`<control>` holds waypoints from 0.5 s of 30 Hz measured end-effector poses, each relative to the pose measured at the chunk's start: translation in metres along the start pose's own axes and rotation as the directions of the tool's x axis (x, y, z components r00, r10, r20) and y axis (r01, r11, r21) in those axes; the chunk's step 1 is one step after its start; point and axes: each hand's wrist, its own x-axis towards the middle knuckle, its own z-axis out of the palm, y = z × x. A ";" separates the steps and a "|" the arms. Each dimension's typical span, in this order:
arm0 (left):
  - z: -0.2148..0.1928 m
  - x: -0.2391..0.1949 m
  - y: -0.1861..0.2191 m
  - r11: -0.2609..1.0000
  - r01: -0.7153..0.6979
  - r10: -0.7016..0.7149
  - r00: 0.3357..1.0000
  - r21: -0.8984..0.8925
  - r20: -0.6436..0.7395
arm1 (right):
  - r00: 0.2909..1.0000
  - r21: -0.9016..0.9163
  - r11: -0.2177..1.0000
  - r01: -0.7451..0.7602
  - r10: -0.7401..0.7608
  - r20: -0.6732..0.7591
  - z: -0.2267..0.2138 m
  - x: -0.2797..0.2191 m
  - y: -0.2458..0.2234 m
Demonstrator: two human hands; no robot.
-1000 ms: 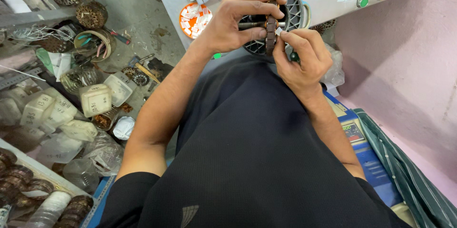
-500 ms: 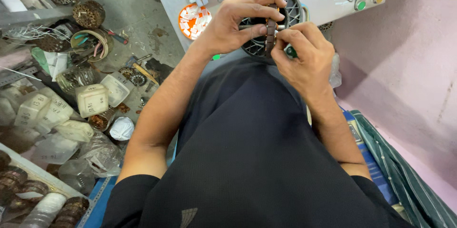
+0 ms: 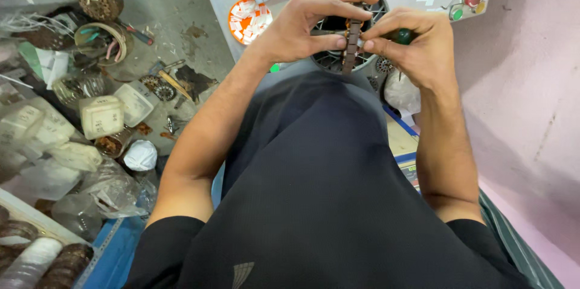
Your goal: The person uses a small screwdriver to tuck and secure wires into the slots of a motor stator held in a machine. They rotate the component and adjust the wire positions by hand to complete the assembly.
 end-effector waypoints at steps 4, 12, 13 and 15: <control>-0.001 0.000 -0.004 1.000 -0.013 0.013 1.000 0.008 0.002 | 1.000 -0.073 0.997 0.014 -0.013 0.007 0.003 0.006 0.000; -0.001 0.000 -0.003 0.994 -0.053 0.056 0.998 0.093 -0.036 | 0.977 -0.105 0.972 -0.212 0.213 -0.001 0.005 0.017 -0.019; 0.000 -0.001 -0.001 0.992 -0.069 0.075 0.996 0.109 -0.051 | 0.968 -0.118 0.961 -0.250 0.251 -0.011 0.006 0.015 -0.021; 0.003 0.001 0.002 0.985 -0.087 0.104 0.989 0.151 -0.104 | 0.949 -0.143 0.938 -0.314 0.312 -0.041 0.005 0.015 -0.023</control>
